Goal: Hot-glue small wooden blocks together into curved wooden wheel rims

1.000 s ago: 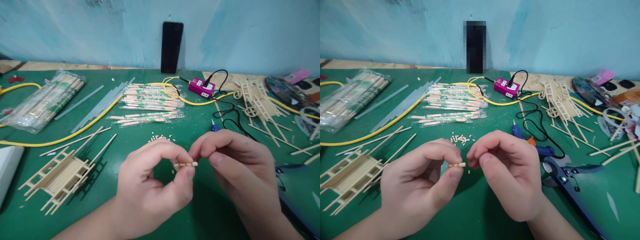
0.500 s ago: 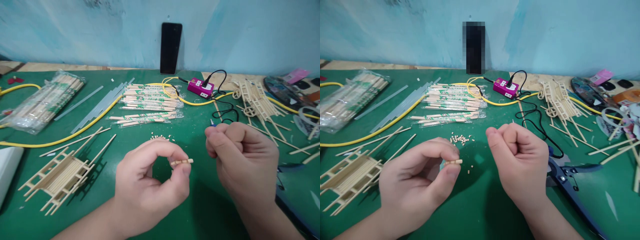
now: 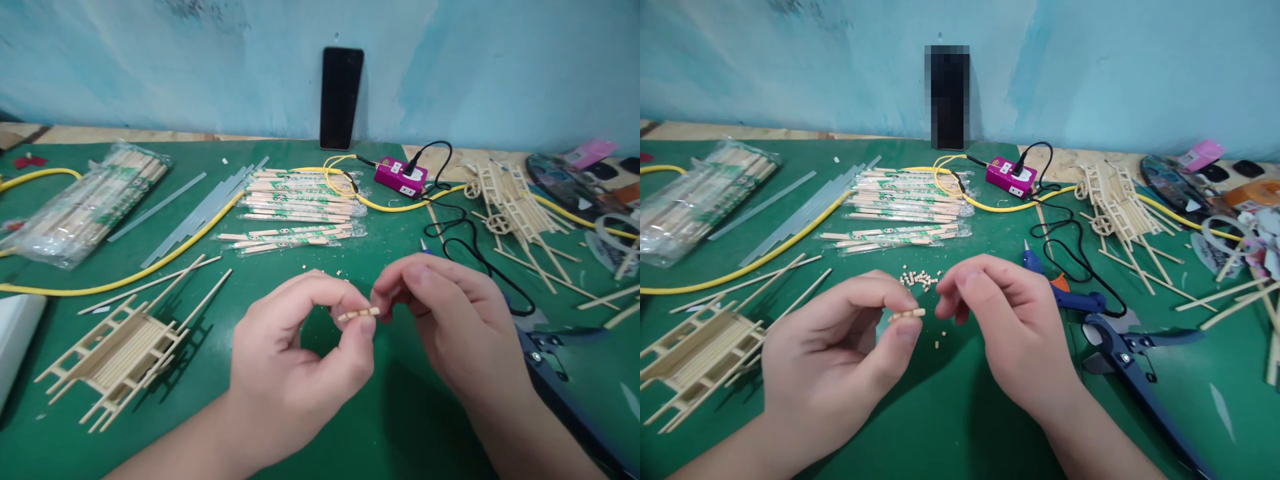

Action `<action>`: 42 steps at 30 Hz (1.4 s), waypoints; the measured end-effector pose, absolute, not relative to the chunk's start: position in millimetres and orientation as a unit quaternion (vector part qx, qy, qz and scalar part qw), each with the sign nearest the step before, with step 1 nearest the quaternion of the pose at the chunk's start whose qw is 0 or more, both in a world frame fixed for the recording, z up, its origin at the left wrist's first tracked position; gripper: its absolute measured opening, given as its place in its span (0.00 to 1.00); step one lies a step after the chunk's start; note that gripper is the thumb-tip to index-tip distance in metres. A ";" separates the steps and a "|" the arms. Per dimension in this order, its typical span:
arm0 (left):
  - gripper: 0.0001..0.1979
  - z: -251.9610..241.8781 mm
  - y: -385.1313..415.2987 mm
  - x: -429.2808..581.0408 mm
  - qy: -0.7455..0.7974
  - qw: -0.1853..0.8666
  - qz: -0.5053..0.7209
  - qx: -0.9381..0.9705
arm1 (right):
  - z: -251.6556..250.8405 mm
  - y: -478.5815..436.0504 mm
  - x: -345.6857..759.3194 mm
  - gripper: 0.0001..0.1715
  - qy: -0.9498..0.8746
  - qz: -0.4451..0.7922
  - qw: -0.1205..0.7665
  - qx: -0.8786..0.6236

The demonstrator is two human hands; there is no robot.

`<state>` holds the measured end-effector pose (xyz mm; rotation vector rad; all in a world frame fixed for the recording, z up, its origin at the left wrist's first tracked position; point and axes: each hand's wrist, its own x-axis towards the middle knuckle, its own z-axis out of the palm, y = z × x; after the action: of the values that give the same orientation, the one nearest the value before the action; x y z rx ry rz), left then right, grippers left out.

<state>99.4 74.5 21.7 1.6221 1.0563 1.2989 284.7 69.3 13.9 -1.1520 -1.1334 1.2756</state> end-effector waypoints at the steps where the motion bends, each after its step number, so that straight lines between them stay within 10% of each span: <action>1: 0.11 20.8 74.9 99.2 0.409 0.394 0.513 0.643 | 15.5 67.2 284.7 0.17 -0.470 0.548 0.506 -0.472; 42: 0.13 23.9 73.3 102.1 0.392 0.432 0.522 0.623 | 23.0 63.8 283.2 0.11 -0.514 0.563 0.492 -0.421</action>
<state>102.1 73.3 23.9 1.5521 0.9767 1.2999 283.2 63.8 23.0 -1.0210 -1.2485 1.3664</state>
